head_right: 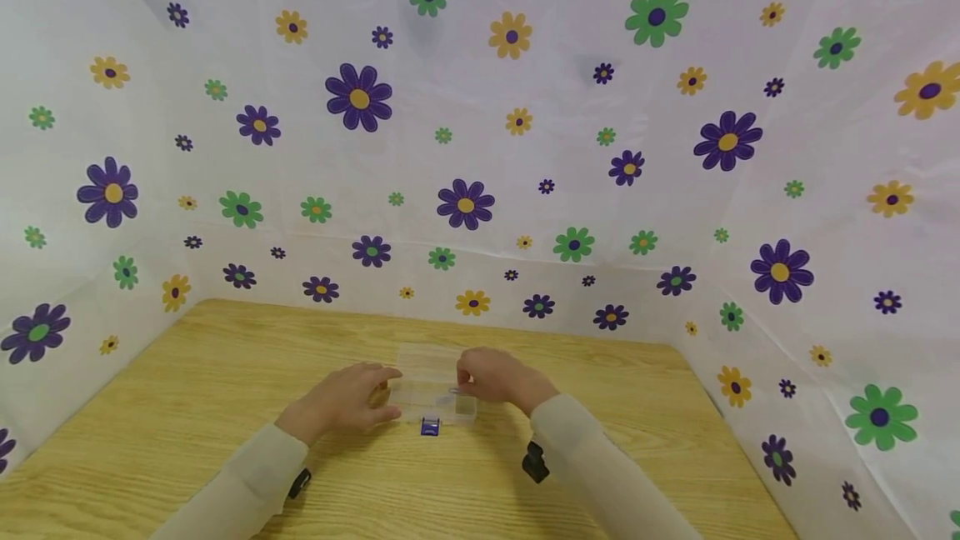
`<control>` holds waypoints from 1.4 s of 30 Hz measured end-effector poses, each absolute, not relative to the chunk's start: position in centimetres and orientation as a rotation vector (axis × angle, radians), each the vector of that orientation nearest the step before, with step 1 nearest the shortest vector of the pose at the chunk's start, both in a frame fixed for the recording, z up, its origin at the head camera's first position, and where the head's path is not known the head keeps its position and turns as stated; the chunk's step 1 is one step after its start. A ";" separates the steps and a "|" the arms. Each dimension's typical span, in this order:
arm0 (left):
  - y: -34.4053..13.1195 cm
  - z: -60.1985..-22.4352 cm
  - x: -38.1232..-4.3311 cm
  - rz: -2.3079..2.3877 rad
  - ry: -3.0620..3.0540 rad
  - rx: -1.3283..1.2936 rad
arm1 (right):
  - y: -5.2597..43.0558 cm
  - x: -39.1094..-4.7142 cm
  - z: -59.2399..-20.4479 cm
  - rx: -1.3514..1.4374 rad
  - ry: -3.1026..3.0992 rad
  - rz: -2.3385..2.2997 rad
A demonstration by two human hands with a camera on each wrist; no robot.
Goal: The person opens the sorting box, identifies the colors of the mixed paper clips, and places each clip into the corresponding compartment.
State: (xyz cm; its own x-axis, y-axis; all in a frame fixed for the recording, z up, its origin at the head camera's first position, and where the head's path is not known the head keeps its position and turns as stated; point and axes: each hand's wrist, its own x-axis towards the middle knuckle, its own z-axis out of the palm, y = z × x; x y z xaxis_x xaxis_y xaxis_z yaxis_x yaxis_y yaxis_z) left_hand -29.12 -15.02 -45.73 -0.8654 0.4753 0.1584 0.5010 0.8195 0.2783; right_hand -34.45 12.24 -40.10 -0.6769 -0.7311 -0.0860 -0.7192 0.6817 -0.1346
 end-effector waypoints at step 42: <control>-15.1 -45.7 -29.0 -0.470 -2.921 -0.782 | 16.9 -36.1 -40.5 -1.301 2.647 -0.645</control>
